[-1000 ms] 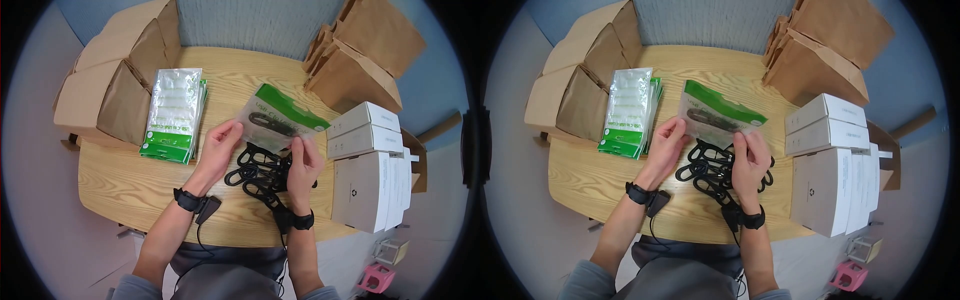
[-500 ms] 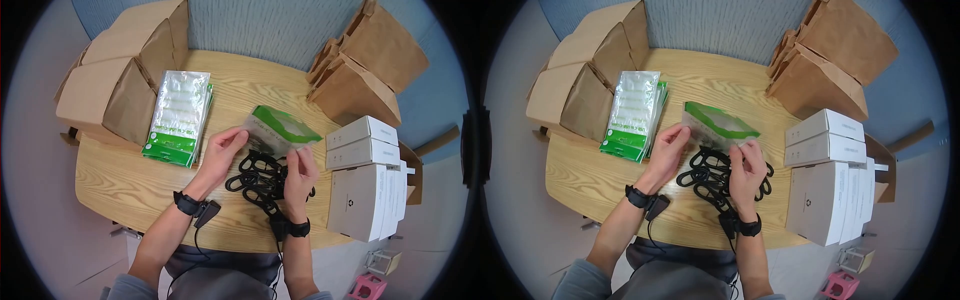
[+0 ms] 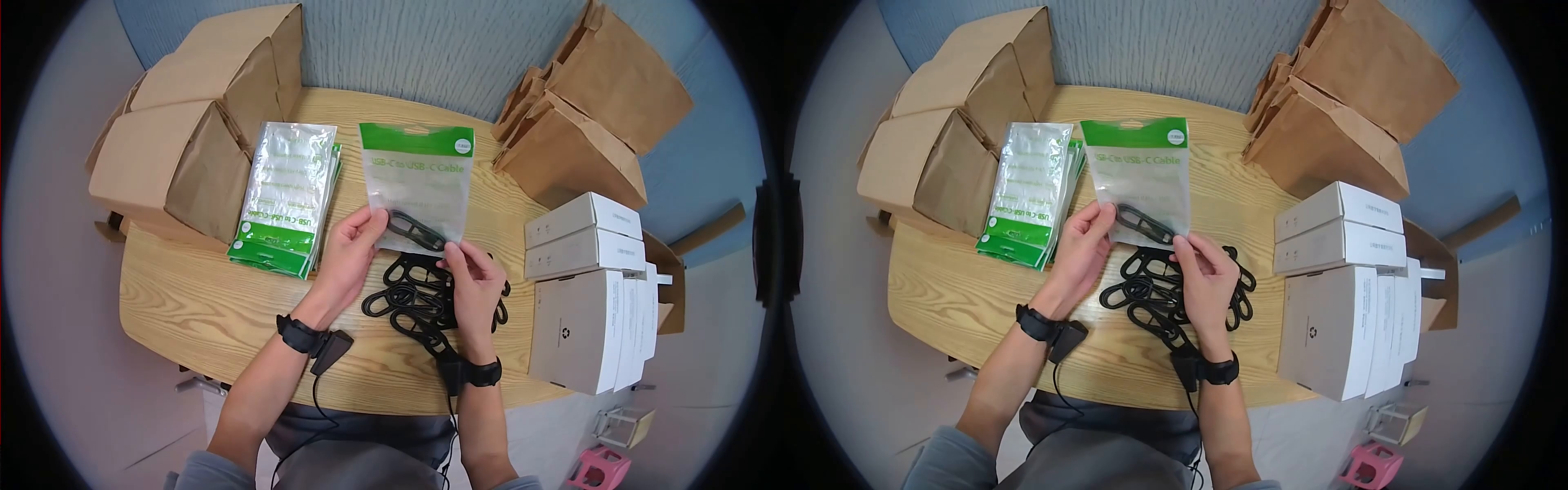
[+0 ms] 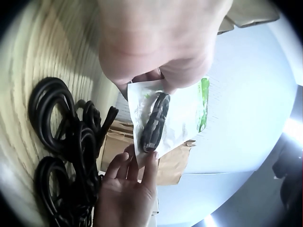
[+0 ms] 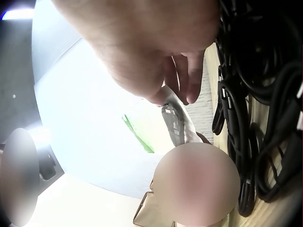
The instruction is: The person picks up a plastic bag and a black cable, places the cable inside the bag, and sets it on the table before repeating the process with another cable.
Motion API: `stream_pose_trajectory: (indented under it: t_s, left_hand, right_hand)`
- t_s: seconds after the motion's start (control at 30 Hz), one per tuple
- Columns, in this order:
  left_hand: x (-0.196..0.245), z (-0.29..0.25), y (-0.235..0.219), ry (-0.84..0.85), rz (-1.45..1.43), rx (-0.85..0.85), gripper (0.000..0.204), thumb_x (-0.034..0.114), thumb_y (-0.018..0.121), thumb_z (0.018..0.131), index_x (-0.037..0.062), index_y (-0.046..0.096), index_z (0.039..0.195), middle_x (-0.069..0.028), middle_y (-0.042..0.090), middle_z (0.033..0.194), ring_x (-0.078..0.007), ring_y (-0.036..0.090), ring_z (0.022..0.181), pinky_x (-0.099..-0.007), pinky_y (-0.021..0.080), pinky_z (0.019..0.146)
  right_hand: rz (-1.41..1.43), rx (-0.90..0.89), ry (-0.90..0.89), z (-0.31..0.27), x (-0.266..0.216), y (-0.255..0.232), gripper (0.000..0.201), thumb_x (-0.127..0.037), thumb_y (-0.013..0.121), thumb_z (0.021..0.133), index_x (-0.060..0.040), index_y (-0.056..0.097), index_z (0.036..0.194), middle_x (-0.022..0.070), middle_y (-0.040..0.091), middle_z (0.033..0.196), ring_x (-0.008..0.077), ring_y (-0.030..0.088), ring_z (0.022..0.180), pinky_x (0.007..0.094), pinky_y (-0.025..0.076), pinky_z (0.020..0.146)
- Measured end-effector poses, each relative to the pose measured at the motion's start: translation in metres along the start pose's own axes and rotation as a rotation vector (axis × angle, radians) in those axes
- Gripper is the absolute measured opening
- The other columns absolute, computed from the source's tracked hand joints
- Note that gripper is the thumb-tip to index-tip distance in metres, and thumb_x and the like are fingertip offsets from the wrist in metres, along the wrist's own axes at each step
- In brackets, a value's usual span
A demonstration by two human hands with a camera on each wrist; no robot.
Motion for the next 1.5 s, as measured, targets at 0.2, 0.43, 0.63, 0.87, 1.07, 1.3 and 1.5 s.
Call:
stream_pose_trajectory:
  t_s: [0.2,0.43,0.63,0.87,1.07,1.3,1.5]
  left_hand:
    - [0.009,-0.004,0.005,0.086,0.134,-0.028,0.02,0.015,0.056,0.096,-0.0015,0.064,0.105,0.0032,0.063,0.091,-0.0012,0.052,0.08,-0.018,0.042,0.072]
    - [0.01,-0.004,0.01,0.143,0.234,-0.079,0.02,0.015,0.058,0.095,-0.0011,0.064,0.105,0.0015,0.064,0.093,-0.0031,0.055,0.084,-0.0182,0.043,0.076]
    - [0.01,-0.003,0.005,0.109,0.109,0.017,0.024,0.016,0.061,0.093,0.0,0.064,0.111,-0.0003,0.065,0.097,-0.0053,0.057,0.085,-0.0186,0.044,0.075]
    - [0.007,-0.005,0.008,0.092,0.206,-0.018,0.027,0.01,0.062,0.092,-0.0015,0.062,0.116,-0.0039,0.066,0.103,-0.0068,0.059,0.091,-0.0202,0.046,0.081]
    - [0.011,-0.006,0.013,0.08,0.293,-0.05,0.025,0.007,0.06,0.091,-0.0026,0.062,0.115,-0.0037,0.067,0.102,-0.0065,0.059,0.092,-0.0196,0.046,0.081]
    - [0.013,-0.007,0.01,0.165,0.261,0.029,0.019,0.012,0.063,0.091,-0.0009,0.065,0.105,0.0016,0.064,0.091,-0.0028,0.053,0.08,-0.019,0.042,0.071]
    - [0.012,-0.007,0.009,0.208,0.363,0.05,0.02,0.01,0.061,0.092,-0.0014,0.064,0.108,-0.0014,0.066,0.096,-0.0048,0.056,0.086,-0.0203,0.044,0.077]
  right_hand:
    - [0.015,-0.018,-0.014,0.0,0.002,0.004,0.013,0.0,0.063,0.088,0.0096,0.065,0.097,0.0092,0.062,0.096,0.0098,0.062,0.077,0.0213,0.053,0.069]
    - [0.039,0.013,0.027,0.001,0.003,0.0,0.015,-0.001,0.062,0.089,0.0087,0.063,0.101,0.0075,0.064,0.091,0.0104,0.062,0.076,0.0224,0.053,0.07]
    - [0.122,0.092,0.116,0.001,0.001,-0.004,0.018,-0.006,0.061,0.091,0.008,0.063,0.103,0.0075,0.066,0.091,0.0119,0.064,0.076,0.0238,0.053,0.072]
    - [0.113,0.03,0.06,0.003,0.006,-0.006,0.019,-0.006,0.063,0.09,0.0069,0.063,0.104,0.0082,0.066,0.093,0.0107,0.063,0.08,0.023,0.053,0.073]
    - [0.025,0.02,-0.019,0.004,0.002,-0.008,0.018,-0.005,0.062,0.09,0.0072,0.063,0.104,0.0073,0.065,0.094,0.0098,0.062,0.082,0.0234,0.053,0.075]
    - [0.327,0.131,0.137,0.005,0.013,-0.013,0.018,-0.006,0.062,0.091,0.006,0.063,0.105,0.0062,0.065,0.092,0.0106,0.062,0.081,0.0255,0.055,0.076]
    - [0.292,0.103,0.097,0.003,0.013,-0.009,0.019,-0.005,0.062,0.09,0.0066,0.064,0.105,0.0068,0.064,0.094,0.0104,0.061,0.081,0.0245,0.054,0.075]
Point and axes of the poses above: each hand's wrist, its own z-axis towards the middle knuckle, its own y-axis out of the palm, x = y × z, the point moved 6 cm from there along z, towards the middle knuckle
